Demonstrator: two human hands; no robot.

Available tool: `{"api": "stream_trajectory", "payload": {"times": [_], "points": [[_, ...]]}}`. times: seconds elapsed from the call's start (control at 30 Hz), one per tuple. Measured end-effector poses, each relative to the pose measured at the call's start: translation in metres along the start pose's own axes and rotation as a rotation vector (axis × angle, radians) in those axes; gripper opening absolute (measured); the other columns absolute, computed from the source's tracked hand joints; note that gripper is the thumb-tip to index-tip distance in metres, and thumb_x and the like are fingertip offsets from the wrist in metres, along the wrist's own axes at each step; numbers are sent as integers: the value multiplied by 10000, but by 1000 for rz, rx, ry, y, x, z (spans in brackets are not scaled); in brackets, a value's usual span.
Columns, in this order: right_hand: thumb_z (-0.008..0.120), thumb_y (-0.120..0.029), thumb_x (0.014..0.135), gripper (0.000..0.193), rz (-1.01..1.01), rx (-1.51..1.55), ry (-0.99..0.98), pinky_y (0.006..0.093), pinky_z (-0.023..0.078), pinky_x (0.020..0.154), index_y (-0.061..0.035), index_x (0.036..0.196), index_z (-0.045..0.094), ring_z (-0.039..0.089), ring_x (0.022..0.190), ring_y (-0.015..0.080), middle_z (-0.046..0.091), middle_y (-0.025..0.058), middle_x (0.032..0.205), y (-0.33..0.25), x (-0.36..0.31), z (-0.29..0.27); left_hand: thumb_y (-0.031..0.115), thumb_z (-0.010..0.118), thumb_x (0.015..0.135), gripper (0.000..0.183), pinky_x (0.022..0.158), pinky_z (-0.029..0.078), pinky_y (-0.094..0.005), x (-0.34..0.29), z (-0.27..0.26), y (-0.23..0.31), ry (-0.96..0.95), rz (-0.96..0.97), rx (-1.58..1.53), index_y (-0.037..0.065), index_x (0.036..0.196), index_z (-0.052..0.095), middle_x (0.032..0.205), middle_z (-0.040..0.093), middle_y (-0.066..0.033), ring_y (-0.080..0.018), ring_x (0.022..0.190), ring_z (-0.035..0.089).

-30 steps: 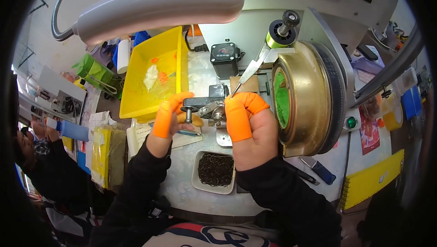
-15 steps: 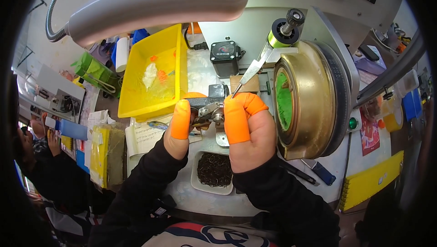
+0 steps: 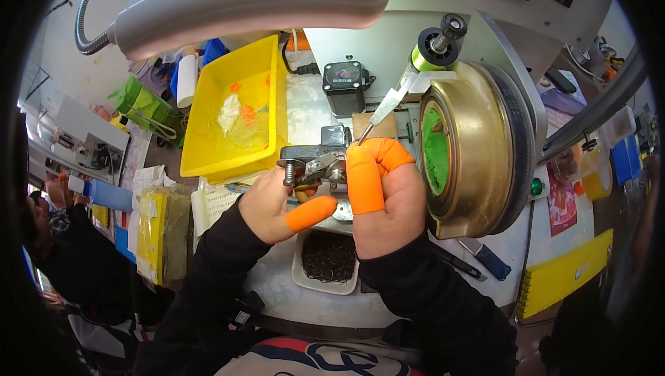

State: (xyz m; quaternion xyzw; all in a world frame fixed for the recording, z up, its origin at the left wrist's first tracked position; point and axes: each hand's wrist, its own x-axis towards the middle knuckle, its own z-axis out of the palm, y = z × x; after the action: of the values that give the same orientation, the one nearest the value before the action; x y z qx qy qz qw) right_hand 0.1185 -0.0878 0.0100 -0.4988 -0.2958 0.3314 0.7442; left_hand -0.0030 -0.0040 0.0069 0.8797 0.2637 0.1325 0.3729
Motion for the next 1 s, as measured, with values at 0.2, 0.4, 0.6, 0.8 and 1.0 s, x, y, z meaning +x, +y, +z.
{"api": "stream_trajectory", "payload": {"times": [0.2,0.4,0.6,0.8,1.0], "points": [[477,-161,834,114,-11,-7,-26,160,214,381,-51,860,487,304,412,14,390,-55,539,-1,0,0,315,591,711,413,591,426,-359,2,12,-5,47,34,132,-9,946,489,764,513,-185,-291,727,528],[489,-51,813,91,73,-14,-52,175,374,582,-6,888,462,450,650,44,495,13,744,-6,-1,-6,319,594,697,374,578,424,-354,2,24,-11,247,293,465,-40,793,548,695,506,-177,-313,639,510],[500,-148,825,104,-9,-21,-25,152,238,424,-53,865,491,336,468,7,415,-59,585,0,2,-3,290,571,716,332,508,415,-365,4,23,-5,182,147,595,-40,698,538,615,519,-144,-281,551,522],[488,-140,832,91,-16,12,-69,141,252,468,-55,865,490,349,515,3,428,-54,620,-5,1,-1,275,526,750,275,475,416,-378,4,36,-20,142,87,525,2,717,540,591,519,-151,-294,517,525],[441,-233,853,185,134,-48,-86,191,200,346,-59,884,498,260,362,36,345,-37,496,-8,-2,-9,330,463,793,351,543,441,-375,7,35,-14,106,24,421,-13,840,518,691,537,-171,-296,596,545]]}}
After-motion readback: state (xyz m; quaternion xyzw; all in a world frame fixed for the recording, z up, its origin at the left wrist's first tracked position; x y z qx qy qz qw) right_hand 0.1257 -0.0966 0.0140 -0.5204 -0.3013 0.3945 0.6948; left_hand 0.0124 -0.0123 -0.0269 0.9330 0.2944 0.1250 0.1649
